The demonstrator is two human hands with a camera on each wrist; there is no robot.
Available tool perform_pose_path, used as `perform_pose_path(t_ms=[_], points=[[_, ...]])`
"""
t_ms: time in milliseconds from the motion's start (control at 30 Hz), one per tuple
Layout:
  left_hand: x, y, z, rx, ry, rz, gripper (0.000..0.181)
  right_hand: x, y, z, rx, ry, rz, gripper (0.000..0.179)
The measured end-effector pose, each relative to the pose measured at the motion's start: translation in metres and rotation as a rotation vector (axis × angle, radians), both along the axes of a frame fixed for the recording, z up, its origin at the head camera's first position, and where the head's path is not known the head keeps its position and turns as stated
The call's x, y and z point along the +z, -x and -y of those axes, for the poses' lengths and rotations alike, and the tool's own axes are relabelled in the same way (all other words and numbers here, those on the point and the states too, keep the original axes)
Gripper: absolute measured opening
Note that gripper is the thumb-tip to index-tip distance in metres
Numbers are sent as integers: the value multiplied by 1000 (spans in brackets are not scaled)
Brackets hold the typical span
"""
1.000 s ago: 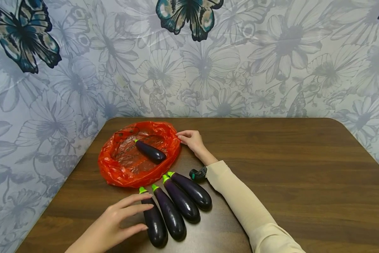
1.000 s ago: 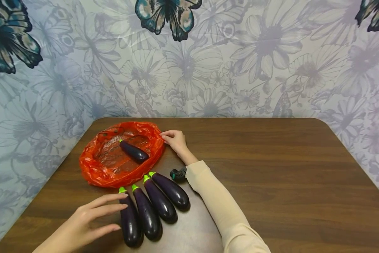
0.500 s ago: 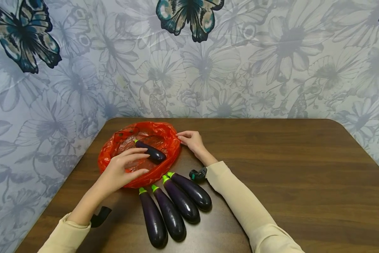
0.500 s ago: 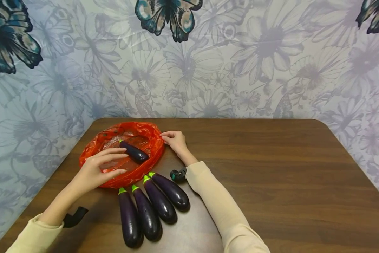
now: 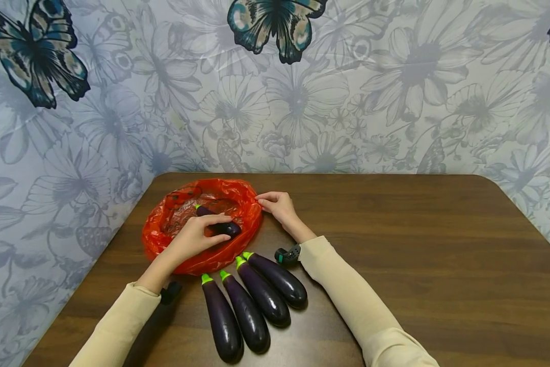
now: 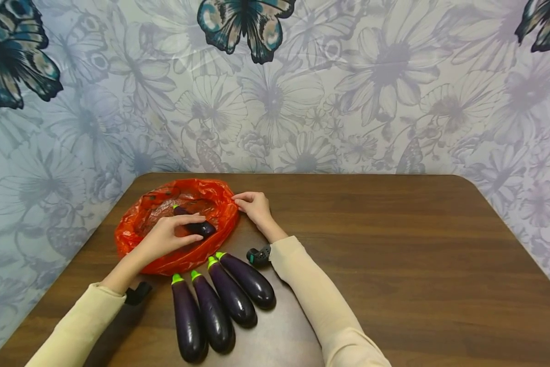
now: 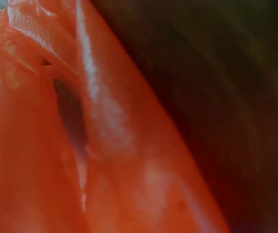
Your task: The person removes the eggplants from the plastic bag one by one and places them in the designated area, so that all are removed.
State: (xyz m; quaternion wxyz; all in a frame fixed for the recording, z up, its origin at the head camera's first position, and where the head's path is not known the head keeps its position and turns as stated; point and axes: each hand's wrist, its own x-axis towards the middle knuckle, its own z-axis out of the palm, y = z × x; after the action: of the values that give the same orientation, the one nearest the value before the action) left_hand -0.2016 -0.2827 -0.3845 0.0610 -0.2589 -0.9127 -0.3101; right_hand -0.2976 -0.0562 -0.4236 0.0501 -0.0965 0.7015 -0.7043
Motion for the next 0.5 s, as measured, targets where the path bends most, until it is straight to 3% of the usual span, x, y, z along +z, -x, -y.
perform_pose_path(t_ms=[500], points=[[-2,15,-7,-139,107,5,48,1,-6,3,-4,-13,-7,17]])
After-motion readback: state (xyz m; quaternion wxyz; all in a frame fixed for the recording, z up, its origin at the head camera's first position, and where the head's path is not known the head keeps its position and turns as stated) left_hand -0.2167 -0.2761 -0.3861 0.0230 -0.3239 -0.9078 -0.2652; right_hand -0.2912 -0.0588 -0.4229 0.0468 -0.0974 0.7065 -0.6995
